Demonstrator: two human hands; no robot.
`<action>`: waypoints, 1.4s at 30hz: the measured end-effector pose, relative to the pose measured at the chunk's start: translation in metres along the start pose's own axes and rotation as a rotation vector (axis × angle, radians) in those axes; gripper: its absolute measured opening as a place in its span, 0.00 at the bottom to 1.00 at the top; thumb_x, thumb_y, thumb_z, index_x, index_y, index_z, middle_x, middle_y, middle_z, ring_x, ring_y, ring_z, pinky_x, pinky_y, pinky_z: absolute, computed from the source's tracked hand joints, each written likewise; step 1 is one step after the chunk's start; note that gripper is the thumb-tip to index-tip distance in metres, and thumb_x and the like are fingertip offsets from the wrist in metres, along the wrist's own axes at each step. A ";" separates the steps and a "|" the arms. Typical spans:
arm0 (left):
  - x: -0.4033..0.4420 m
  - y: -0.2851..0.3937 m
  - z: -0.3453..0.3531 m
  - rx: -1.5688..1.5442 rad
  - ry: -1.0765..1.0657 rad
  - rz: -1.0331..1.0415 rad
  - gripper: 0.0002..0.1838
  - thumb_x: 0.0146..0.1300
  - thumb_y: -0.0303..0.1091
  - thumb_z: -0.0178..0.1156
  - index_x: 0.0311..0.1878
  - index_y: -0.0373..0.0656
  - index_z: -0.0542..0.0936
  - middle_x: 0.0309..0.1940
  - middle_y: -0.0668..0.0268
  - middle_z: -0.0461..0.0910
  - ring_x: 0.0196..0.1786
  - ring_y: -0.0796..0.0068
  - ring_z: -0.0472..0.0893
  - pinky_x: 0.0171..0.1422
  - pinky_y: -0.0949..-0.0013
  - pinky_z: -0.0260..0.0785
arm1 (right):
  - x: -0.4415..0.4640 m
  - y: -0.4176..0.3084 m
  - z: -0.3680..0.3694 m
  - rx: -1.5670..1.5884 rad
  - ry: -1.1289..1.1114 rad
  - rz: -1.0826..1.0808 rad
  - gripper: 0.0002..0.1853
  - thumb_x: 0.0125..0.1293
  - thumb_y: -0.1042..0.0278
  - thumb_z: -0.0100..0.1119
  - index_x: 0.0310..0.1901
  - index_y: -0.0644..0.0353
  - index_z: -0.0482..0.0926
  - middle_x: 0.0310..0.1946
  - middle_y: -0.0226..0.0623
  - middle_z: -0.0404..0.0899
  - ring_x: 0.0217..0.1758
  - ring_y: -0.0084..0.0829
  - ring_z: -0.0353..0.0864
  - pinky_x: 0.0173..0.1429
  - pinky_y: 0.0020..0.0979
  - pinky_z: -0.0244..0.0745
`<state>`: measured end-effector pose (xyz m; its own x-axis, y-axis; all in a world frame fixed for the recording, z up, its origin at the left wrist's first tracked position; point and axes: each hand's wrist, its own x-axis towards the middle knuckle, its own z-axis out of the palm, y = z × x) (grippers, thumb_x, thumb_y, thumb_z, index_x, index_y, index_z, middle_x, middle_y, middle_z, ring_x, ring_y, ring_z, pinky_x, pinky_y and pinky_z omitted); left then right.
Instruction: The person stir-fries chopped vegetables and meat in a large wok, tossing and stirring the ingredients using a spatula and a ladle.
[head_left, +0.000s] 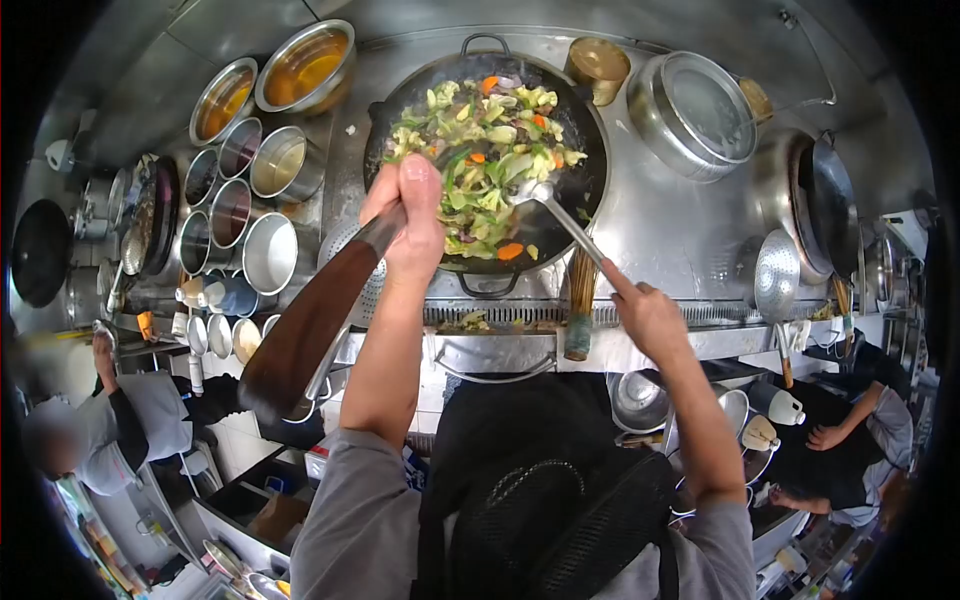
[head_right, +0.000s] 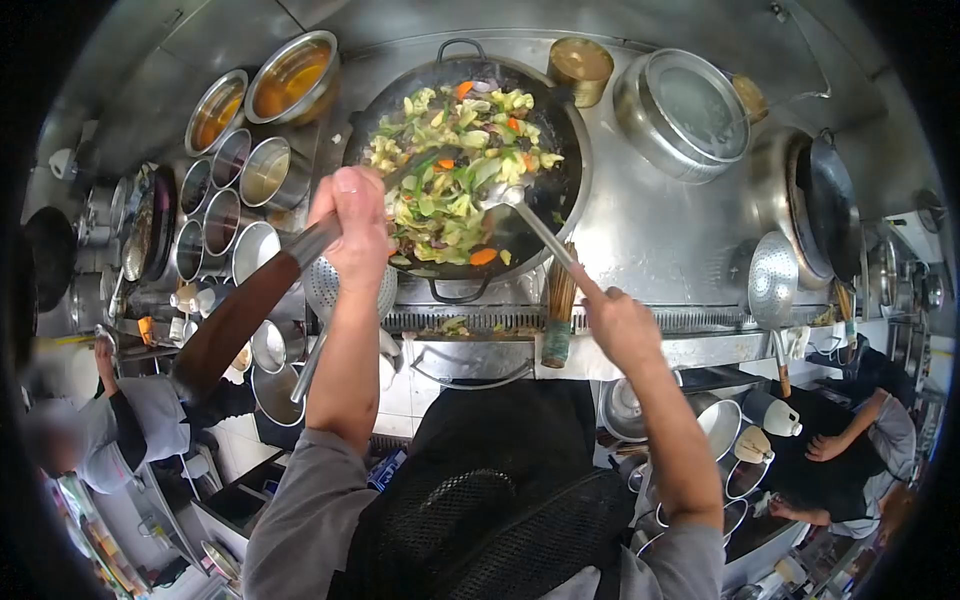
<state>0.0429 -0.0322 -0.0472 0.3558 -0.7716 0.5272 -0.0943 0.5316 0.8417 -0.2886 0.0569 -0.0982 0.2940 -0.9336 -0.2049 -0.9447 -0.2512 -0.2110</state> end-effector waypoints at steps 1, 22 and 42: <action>0.002 0.012 0.001 0.000 0.053 0.039 0.21 0.83 0.35 0.55 0.29 0.43 0.64 0.21 0.71 0.64 0.24 0.79 0.62 0.31 0.69 0.52 | -0.005 0.004 -0.019 -0.043 -0.028 -0.016 0.35 0.76 0.62 0.59 0.81 0.31 0.62 0.34 0.49 0.86 0.32 0.55 0.88 0.40 0.55 0.85; -0.066 -0.007 -0.024 0.531 0.670 0.031 0.24 0.84 0.47 0.53 0.33 0.39 0.66 0.31 0.64 0.69 0.37 0.70 0.68 0.46 0.59 0.65 | 0.092 0.041 -0.037 0.247 0.126 -0.145 0.31 0.78 0.62 0.58 0.80 0.48 0.64 0.45 0.60 0.87 0.46 0.65 0.86 0.50 0.58 0.80; 0.019 -0.118 -0.041 -0.192 0.855 -0.345 0.24 0.79 0.50 0.63 0.29 0.52 0.65 0.20 0.79 0.57 0.22 0.85 0.56 0.27 0.70 0.46 | 0.203 -0.004 -0.043 1.235 -0.691 0.246 0.22 0.86 0.53 0.49 0.72 0.51 0.64 0.20 0.25 0.66 0.14 0.19 0.64 0.16 0.29 0.63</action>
<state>0.0991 -0.0948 -0.1413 0.9046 -0.4193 -0.0762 0.2715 0.4292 0.8614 -0.2312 -0.1421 -0.0973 0.4938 -0.5209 -0.6963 -0.3575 0.6084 -0.7086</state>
